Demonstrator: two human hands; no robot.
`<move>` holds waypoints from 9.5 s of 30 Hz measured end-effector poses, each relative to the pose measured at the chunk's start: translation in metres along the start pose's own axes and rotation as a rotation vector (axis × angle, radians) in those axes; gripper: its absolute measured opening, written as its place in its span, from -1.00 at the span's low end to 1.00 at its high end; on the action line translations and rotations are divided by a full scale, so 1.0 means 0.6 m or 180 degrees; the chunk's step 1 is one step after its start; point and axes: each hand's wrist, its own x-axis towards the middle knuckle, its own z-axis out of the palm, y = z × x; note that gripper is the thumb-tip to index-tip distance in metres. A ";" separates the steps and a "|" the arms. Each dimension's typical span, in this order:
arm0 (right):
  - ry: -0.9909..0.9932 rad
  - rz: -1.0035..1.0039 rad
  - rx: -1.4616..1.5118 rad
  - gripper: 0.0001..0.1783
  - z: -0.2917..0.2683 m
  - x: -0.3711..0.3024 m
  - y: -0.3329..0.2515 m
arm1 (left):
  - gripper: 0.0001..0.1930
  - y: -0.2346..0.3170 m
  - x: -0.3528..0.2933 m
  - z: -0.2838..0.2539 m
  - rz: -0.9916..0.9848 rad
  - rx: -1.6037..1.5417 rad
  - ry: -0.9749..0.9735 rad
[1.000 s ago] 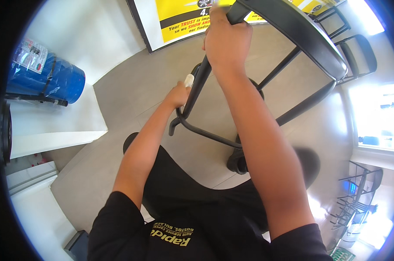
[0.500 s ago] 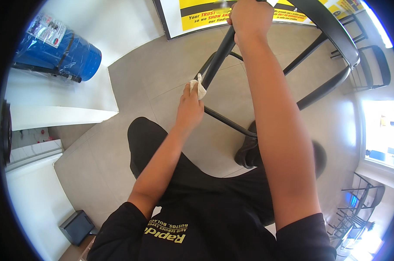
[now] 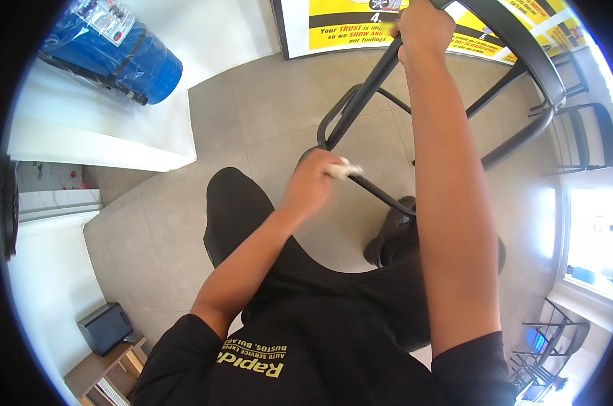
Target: The person wipes a countertop and a stool with a cloth in a commercial waiting area. They move between the counter and the stool, wiping surfaces and legs systematically.
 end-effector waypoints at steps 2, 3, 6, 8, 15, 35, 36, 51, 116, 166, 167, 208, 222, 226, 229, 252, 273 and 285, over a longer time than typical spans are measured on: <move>-0.0116 -0.0026 0.0091 -0.72 0.000 0.023 0.000 | -0.60 -0.039 0.007 -0.033 -0.0399 -0.0895 0.0734; -0.0181 -0.0027 0.0129 -0.73 0.000 0.032 0.002 | -0.58 -0.058 0.013 -0.041 -0.0319 -0.0795 0.0801; -0.0086 0.0045 0.0080 -0.79 0.004 0.051 0.000 | -0.52 -0.112 0.047 -0.033 -0.0319 -0.0252 0.0569; -0.0039 0.0074 0.0077 -0.79 0.003 0.066 0.004 | -0.49 -0.091 0.067 0.004 -0.0514 0.0548 0.0068; -0.0127 0.0156 0.0028 -0.77 0.001 0.078 0.002 | -0.47 -0.142 0.101 0.012 -0.0612 -0.1091 -0.0035; 0.0034 0.0200 -0.0083 -0.78 0.009 0.050 -0.021 | -0.18 -0.117 0.020 0.128 0.0111 0.0759 0.1497; 0.0014 0.0226 -0.0079 -0.78 0.008 0.046 -0.023 | -0.22 -0.114 0.023 0.124 0.0267 0.0852 0.1525; 0.0025 0.0183 -0.0206 -0.63 -0.003 0.029 -0.017 | -0.52 -0.168 0.040 0.068 -0.0405 0.0943 0.0862; 0.0425 0.0754 0.1606 -0.60 -0.194 0.015 -0.031 | -0.55 0.250 0.408 -0.071 0.0407 -0.2739 -0.0504; -0.0700 -0.1154 -0.2102 -0.69 -0.117 -0.249 0.221 | -0.52 0.431 0.403 -0.140 0.0203 0.0000 -0.1112; -0.0738 -0.1109 -0.2137 -0.72 -0.119 -0.259 0.226 | -0.56 0.434 0.401 -0.143 0.0185 0.0028 -0.1156; -0.2255 0.2349 -0.2314 -0.72 -0.159 -0.213 0.336 | -0.74 0.385 0.455 -0.115 0.0388 0.0313 -0.0539; -0.0256 -0.0153 -0.1580 -0.46 -0.135 -0.166 0.083 | -0.69 0.401 0.461 -0.106 0.0735 0.0702 -0.0519; 0.0019 -0.1007 -0.1417 -0.46 -0.092 -0.126 0.043 | -0.70 0.393 0.462 -0.114 0.0689 0.0772 -0.0620; 0.0266 -0.1584 -0.2393 -0.47 -0.082 -0.120 0.138 | -0.69 0.386 0.477 -0.099 0.0605 0.0283 -0.0755; 0.1589 -0.1176 -0.3361 -0.24 -0.382 -0.092 -0.147 | -0.69 0.410 0.431 -0.100 0.0776 0.0449 -0.0483; -0.0351 -0.0605 -0.0417 -0.68 -0.186 -0.144 -0.100 | -0.86 0.278 0.227 -0.244 0.0783 -0.1583 0.1674; -0.1380 -0.0520 -0.0502 -0.38 0.054 -0.158 0.030 | -0.80 0.099 0.124 -0.412 0.1006 -0.1507 0.3004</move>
